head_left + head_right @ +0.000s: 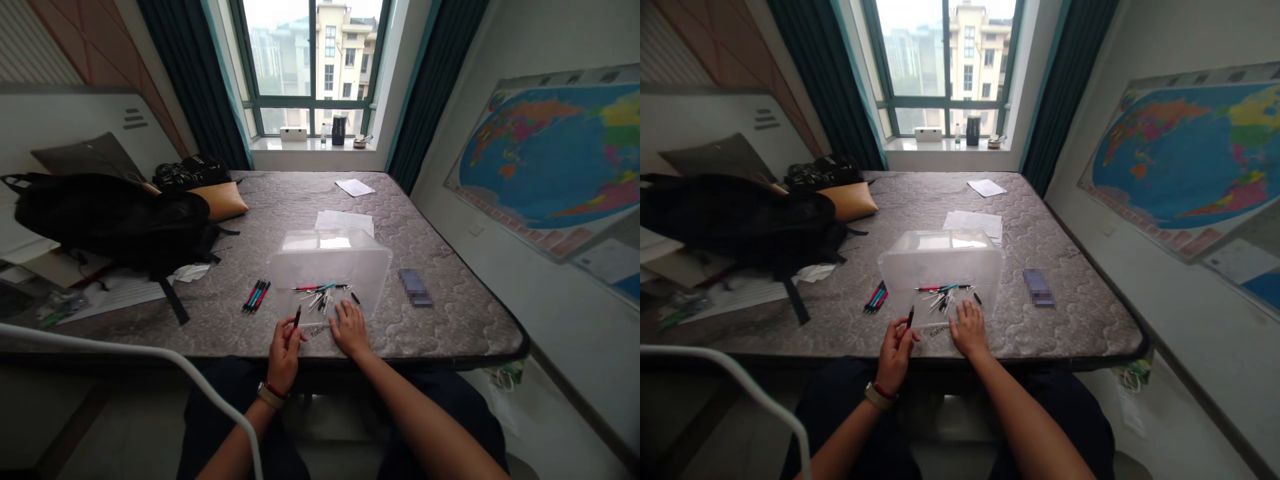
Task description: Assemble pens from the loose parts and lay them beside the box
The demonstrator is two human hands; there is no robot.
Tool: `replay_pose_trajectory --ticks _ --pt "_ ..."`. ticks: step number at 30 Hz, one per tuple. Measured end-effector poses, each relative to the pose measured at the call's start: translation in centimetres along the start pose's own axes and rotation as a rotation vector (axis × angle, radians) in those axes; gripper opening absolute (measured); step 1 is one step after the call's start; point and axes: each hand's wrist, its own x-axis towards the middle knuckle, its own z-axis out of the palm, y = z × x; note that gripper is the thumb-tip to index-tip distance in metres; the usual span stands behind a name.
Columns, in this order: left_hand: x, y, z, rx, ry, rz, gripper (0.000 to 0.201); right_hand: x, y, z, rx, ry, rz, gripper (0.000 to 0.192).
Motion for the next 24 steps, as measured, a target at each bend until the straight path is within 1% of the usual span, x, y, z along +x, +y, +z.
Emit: replay_pose_trajectory --ticks 2,3,5,7,9,11,12,14,17,20,24 --pt "-0.6 0.9 -2.1 -0.078 0.065 -0.056 0.040 0.0 0.1 0.0 -0.007 -0.008 0.008 0.044" --pt "-0.5 1.3 -3.4 -0.107 0.115 -0.082 0.041 0.0 0.1 0.0 -0.009 -0.009 0.013 0.044" --pt "0.5 1.4 -6.5 -0.096 0.210 -0.111 0.045 0.1 0.1 -0.2 -0.010 -0.007 0.019 0.042" --pt "2.7 1.0 -9.7 -0.007 0.285 -0.116 0.048 0.2 0.0 -0.3 -0.007 -0.005 0.019 0.041" --pt "6.0 0.3 -12.6 0.148 0.334 -0.114 0.048 0.2 0.0 -0.5 -0.004 -0.003 0.017 0.041" --pt "9.8 -0.4 -14.7 0.433 0.337 -0.189 0.044 0.2 0.0 -0.5 -0.002 0.003 0.018 0.040" --pt "11.6 -0.7 -15.5 0.494 0.329 -0.215 0.041 0.2 0.0 -0.5 -0.001 0.007 0.019 0.040" --pt "14.9 -1.2 -16.5 0.575 0.312 -0.245 0.032 0.2 0.1 -0.5 -0.002 0.016 0.022 0.040" --pt "18.6 -1.9 -16.8 0.687 0.302 -0.266 0.020 0.3 0.1 -0.4 -0.005 0.022 0.021 0.040" --pt "20.9 -3.1 -16.1 0.756 0.274 -0.291 0.021 0.3 0.2 -0.2 -0.007 0.024 0.022 0.039" --pt "22.5 -5.1 -15.0 0.807 0.206 -0.315 0.025 0.3 0.1 -0.2 -0.013 0.033 0.028 0.039"
